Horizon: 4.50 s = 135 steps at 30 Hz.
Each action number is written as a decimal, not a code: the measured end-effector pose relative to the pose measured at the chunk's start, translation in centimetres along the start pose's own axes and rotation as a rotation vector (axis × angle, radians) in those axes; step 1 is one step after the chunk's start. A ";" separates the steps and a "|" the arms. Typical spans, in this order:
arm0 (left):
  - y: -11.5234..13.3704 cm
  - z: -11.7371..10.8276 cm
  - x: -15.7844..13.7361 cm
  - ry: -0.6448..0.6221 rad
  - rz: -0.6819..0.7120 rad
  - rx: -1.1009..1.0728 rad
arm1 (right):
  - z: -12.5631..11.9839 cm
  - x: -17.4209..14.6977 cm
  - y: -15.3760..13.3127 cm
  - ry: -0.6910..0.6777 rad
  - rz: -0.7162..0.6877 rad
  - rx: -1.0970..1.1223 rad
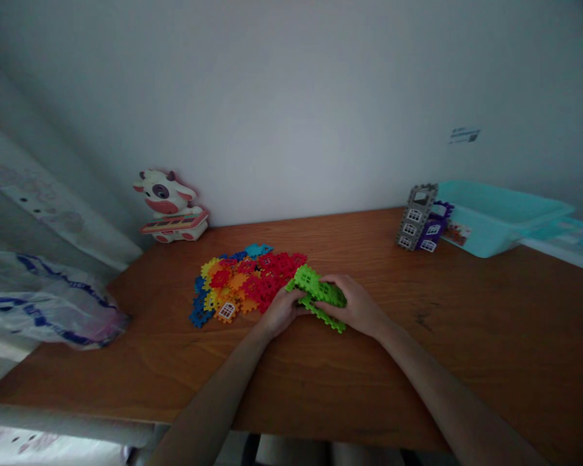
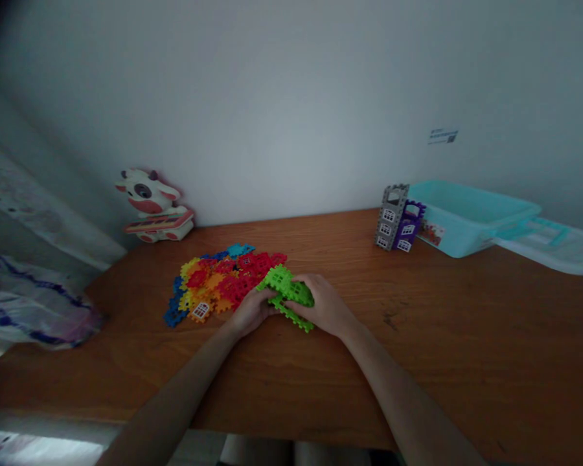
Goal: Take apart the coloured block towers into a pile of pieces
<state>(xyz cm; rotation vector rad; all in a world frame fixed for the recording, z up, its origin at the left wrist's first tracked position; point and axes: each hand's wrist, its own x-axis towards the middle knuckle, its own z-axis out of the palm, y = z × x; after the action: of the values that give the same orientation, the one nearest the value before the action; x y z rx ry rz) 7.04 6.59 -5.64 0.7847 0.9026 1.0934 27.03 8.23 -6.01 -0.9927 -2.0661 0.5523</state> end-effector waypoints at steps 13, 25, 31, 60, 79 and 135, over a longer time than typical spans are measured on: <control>0.0 0.2 -0.1 0.004 0.016 0.007 | 0.8 -0.1 0.2 -0.010 0.039 0.042; -0.2 -0.2 -0.2 -0.055 0.004 -0.009 | 0.7 0.0 0.8 0.070 -0.016 0.004; -0.9 -0.1 -0.2 0.000 0.096 0.123 | 0.7 -0.2 0.1 -0.001 -0.016 0.001; -1.3 3.2 -0.5 0.101 0.137 -0.339 | 2.9 -0.5 -3.7 0.114 -0.207 -0.364; -1.4 2.6 -0.6 0.141 0.181 -0.267 | 2.3 -0.2 -2.1 -0.058 0.039 -0.024; 0.1 -1.4 -1.2 -0.242 0.897 1.351 | -2.5 0.3 -0.8 -0.223 -0.211 -0.692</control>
<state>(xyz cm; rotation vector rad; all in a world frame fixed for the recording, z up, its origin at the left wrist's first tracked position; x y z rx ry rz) 5.53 5.56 -5.86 2.5575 1.0452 0.9659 28.50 8.12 -3.87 -1.0974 -2.5952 -0.1989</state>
